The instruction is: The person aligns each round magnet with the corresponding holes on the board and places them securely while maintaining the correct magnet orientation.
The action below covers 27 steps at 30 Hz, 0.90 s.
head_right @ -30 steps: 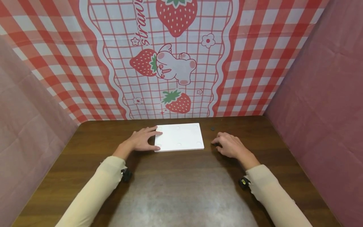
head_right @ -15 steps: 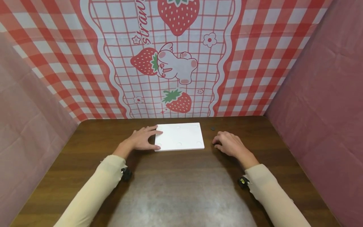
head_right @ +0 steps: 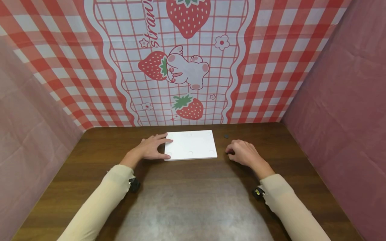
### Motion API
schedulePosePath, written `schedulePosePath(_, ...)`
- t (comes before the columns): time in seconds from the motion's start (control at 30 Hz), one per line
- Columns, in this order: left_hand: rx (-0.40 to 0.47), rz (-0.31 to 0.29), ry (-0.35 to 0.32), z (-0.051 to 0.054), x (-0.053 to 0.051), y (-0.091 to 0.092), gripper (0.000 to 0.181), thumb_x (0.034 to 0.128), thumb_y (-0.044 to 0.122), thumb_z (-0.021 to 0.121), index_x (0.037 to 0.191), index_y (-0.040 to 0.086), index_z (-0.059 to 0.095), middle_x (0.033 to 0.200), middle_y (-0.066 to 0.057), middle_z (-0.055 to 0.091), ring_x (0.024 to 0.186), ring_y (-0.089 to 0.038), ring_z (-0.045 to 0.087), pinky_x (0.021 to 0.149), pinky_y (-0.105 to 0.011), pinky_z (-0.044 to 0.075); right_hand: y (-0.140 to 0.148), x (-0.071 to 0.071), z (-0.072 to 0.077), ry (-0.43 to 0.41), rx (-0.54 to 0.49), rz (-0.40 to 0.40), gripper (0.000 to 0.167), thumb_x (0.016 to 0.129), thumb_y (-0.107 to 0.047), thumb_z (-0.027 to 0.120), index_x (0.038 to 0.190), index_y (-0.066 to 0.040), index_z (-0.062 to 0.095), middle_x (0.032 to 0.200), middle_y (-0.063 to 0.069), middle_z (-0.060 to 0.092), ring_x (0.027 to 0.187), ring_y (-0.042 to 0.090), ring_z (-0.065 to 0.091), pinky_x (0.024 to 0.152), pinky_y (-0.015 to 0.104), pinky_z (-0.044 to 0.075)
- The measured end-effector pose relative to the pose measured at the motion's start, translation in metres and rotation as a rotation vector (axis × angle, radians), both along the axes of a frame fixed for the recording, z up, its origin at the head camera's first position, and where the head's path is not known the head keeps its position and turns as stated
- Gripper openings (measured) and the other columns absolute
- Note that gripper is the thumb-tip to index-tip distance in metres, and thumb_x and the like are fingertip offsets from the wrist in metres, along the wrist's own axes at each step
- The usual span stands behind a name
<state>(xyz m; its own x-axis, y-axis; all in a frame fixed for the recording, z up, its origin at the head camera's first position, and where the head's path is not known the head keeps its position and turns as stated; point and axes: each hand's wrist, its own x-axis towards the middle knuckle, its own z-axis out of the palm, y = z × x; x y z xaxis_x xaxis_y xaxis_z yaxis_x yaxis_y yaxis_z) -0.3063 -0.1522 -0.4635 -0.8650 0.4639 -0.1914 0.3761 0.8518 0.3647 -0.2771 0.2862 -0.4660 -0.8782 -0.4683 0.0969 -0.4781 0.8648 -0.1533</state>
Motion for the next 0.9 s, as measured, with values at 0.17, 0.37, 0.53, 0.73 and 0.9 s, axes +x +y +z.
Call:
schedulePosePath(0.17,-0.004,0.002,0.004,0.000,0.001,0.000,0.088,0.0969,0.068,0.075,0.172,0.032,0.047,0.191,-0.006,0.024,0.175,-0.053,0.021,0.132,-0.089,0.017,0.001,0.001,-0.002,0.005,-0.013,0.000,0.018,0.093,-0.016,0.089,0.111,-0.016,0.088,0.104,0.002,0.078,0.093,0.024,0.074,0.071,0.047,0.060)
schedulePosePath(0.37,-0.011,0.000,0.012,0.000,0.000,0.001,0.088,0.0971,0.069,0.075,0.172,0.032,0.048,0.191,-0.007,0.025,0.175,-0.053,0.022,0.131,-0.089,0.018,0.002,0.001,-0.001,0.012,-0.018,-0.004,0.018,0.093,-0.016,0.089,0.111,-0.017,0.088,0.103,0.001,0.078,0.089,0.021,0.072,0.067,0.044,0.058)
schedulePosePath(0.53,-0.013,0.000,0.012,0.001,0.000,0.001,0.088,0.0972,0.068,0.075,0.172,0.032,0.048,0.191,-0.007,0.024,0.175,-0.053,0.022,0.131,-0.089,0.018,0.002,0.001,0.002,0.015,-0.019,-0.003,0.018,0.092,-0.015,0.089,0.110,-0.016,0.088,0.103,0.002,0.078,0.087,0.020,0.071,0.067,0.044,0.058)
schedulePosePath(0.73,-0.014,-0.004,0.017,0.001,0.001,0.001,0.088,0.0972,0.068,0.075,0.172,0.032,0.048,0.191,-0.007,0.025,0.175,-0.053,0.023,0.131,-0.089,0.019,0.002,-0.002,0.008,0.023,-0.013,-0.009,0.017,0.092,-0.015,0.089,0.109,-0.018,0.088,0.101,0.001,0.076,0.082,0.017,0.066,0.063,0.039,0.054)
schedulePosePath(0.9,-0.007,-0.002,0.017,0.002,0.001,0.001,0.087,0.0975,0.068,0.075,0.172,0.031,0.048,0.191,-0.008,0.025,0.175,-0.053,0.022,0.131,-0.090,0.018,0.002,-0.005,0.014,0.018,-0.020,-0.015,0.016,0.092,-0.015,0.089,0.108,-0.018,0.088,0.100,0.001,0.076,0.079,0.016,0.064,0.061,0.036,0.050)
